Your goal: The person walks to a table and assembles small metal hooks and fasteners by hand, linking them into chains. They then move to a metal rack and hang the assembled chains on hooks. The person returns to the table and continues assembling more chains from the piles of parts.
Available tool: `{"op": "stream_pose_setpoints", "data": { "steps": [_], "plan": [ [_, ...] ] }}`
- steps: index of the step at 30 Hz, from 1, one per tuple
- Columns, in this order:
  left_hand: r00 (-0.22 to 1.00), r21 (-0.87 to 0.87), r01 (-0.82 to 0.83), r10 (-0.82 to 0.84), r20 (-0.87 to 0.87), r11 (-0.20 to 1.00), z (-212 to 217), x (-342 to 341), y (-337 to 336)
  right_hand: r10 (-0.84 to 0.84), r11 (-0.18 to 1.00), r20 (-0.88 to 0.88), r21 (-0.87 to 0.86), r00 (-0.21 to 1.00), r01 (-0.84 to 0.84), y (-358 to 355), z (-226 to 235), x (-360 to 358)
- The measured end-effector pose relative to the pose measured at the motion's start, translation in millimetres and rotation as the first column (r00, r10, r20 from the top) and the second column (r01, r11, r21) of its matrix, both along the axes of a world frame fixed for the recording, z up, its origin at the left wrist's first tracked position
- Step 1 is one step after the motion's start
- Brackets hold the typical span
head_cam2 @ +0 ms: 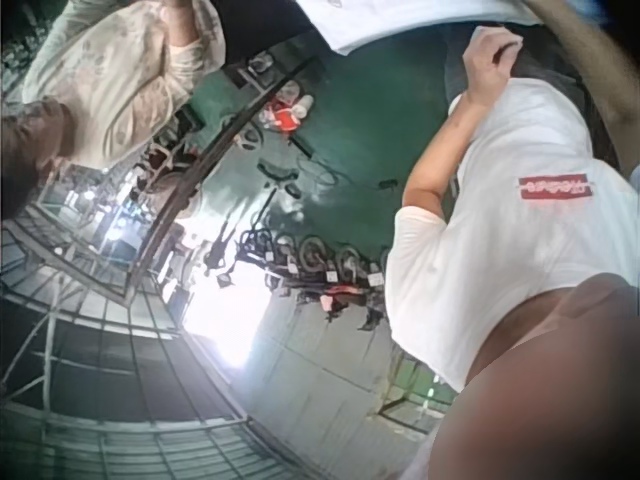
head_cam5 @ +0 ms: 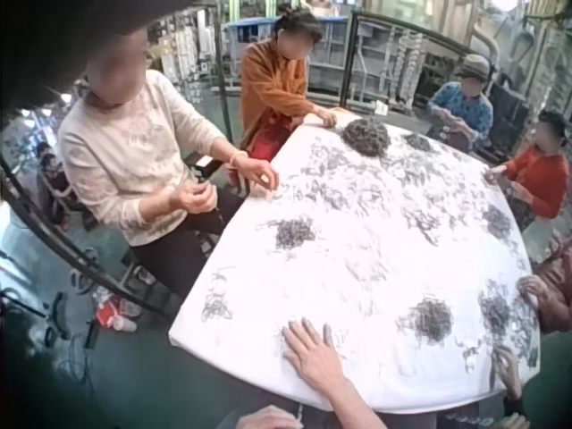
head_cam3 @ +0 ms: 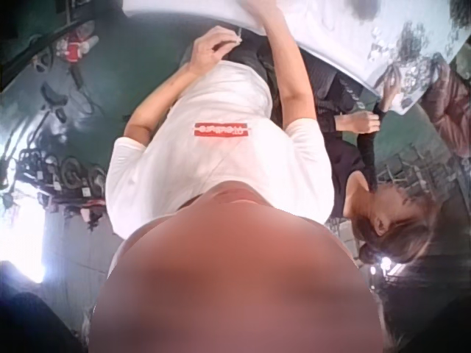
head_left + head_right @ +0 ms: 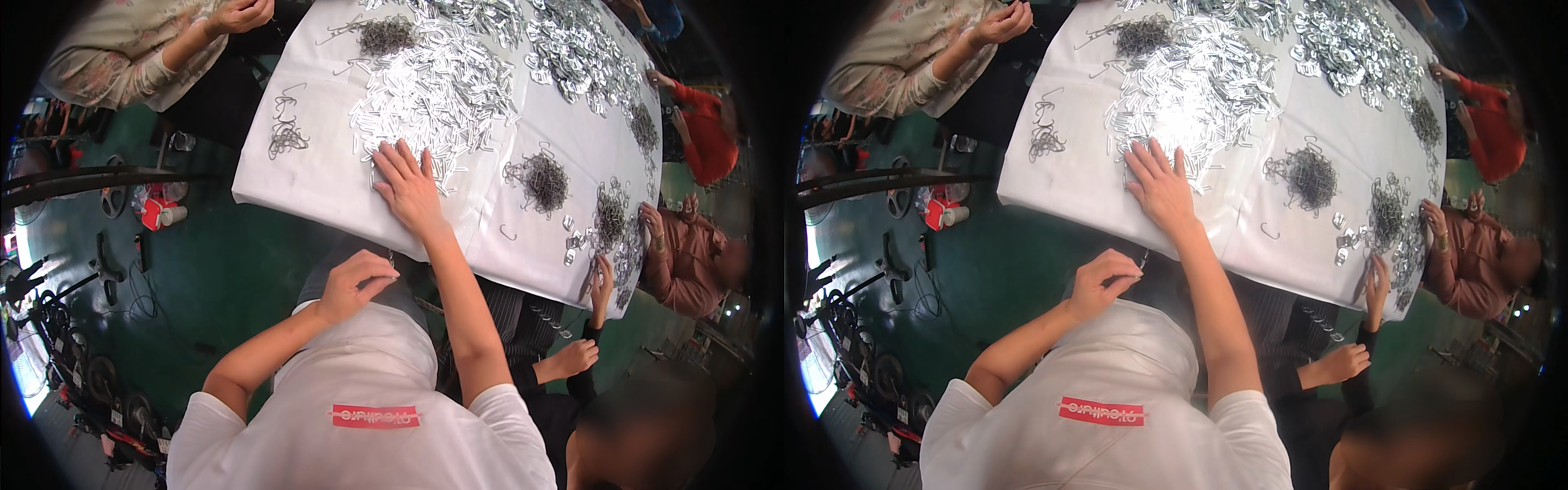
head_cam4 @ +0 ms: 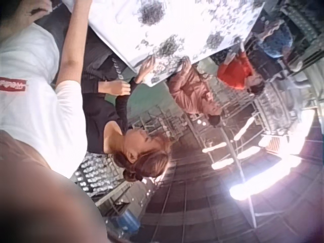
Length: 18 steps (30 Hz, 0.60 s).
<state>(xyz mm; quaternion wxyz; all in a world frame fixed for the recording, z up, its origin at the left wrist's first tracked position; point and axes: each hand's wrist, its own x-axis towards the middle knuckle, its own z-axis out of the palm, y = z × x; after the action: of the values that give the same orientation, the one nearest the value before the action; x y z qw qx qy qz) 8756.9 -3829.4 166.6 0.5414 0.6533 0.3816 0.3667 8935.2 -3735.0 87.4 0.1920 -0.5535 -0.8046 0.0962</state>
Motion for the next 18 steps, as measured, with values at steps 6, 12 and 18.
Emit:
{"op": "stream_pose_setpoints", "data": {
  "steps": [6, 12, 18],
  "plan": [
    [0.999, 0.017, -0.011, 0.01, 0.033, 1.0, -4.4, -2.4, -3.6, -0.201, 0.974, 0.176, -0.069, 0.964, 0.216, 40.5, -2.3, 42.5],
    [0.999, 0.009, -0.03, 0.03, 0.025, 1.0, -7.3, -1.5, -5.5, -0.221, 0.955, 0.172, -0.16, 0.96, 0.248, -9.4, 4.4, 18.1],
    [0.999, 0.023, 0.044, -0.044, 0.018, 0.999, -4.9, 6.9, -2.5, -0.137, 0.981, 0.031, -0.135, 0.99, 0.14, -10.0, -5.1, -18.0]
  ]
}}
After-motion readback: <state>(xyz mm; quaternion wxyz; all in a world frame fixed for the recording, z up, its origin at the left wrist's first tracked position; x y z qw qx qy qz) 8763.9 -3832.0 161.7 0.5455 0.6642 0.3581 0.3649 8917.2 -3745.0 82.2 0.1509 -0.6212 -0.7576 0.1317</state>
